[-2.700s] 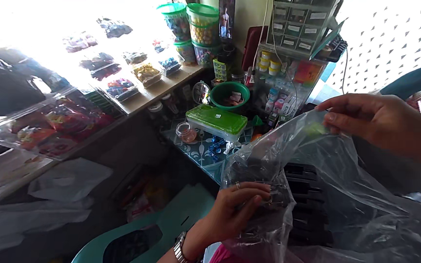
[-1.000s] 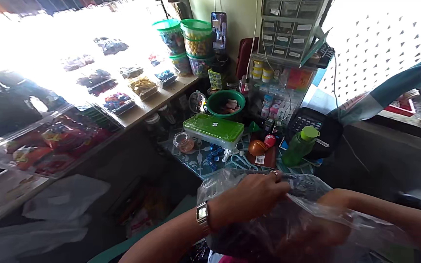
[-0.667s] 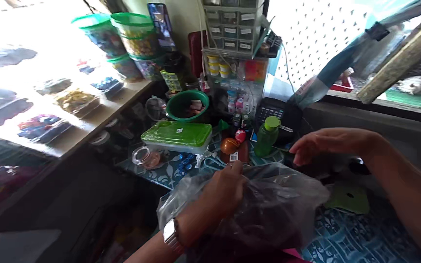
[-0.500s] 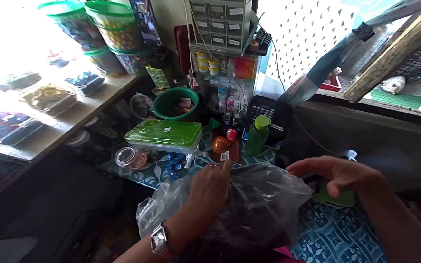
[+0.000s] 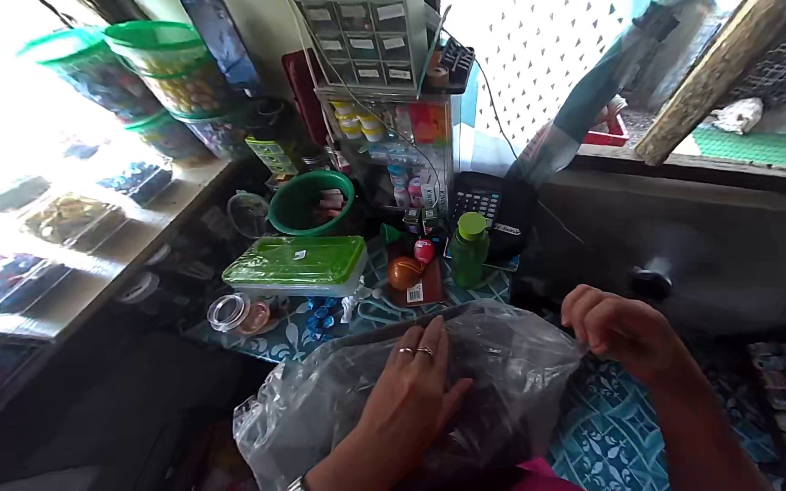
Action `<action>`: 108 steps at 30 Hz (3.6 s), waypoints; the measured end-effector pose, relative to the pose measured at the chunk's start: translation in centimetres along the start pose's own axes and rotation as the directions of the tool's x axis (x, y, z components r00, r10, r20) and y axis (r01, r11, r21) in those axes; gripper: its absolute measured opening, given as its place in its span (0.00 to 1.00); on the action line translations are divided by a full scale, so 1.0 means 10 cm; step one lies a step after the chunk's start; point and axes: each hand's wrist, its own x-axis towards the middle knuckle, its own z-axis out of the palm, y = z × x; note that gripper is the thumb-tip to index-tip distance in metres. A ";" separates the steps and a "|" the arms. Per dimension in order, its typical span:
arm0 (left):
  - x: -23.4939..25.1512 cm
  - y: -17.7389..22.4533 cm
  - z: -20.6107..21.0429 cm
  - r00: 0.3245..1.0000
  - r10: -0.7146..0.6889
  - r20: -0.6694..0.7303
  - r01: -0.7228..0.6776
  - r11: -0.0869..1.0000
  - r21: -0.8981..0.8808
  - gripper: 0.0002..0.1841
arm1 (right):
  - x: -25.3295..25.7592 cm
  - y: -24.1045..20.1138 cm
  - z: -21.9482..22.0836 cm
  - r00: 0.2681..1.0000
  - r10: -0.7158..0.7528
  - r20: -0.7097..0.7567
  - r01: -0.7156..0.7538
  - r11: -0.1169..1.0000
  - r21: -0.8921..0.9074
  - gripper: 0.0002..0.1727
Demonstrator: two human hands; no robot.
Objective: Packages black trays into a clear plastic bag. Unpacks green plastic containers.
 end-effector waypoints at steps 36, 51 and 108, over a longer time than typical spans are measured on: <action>-1.36 -0.46 -1.01 0.773 -0.591 -0.230 0.405 0.740 -0.537 0.22 | 0.70 0.28 1.35 0.804 -0.178 0.567 0.357 0.908 -0.221 0.11; -1.37 -0.90 -1.15 0.858 -0.361 -0.365 0.163 0.866 -0.474 0.07 | 0.75 0.38 1.39 0.761 -0.122 0.637 0.309 0.932 -0.190 0.11; -0.21 -0.59 -0.28 0.986 0.157 0.051 -0.124 0.910 -0.396 0.06 | 0.82 0.59 1.29 0.950 -0.270 0.157 0.264 0.963 0.061 0.11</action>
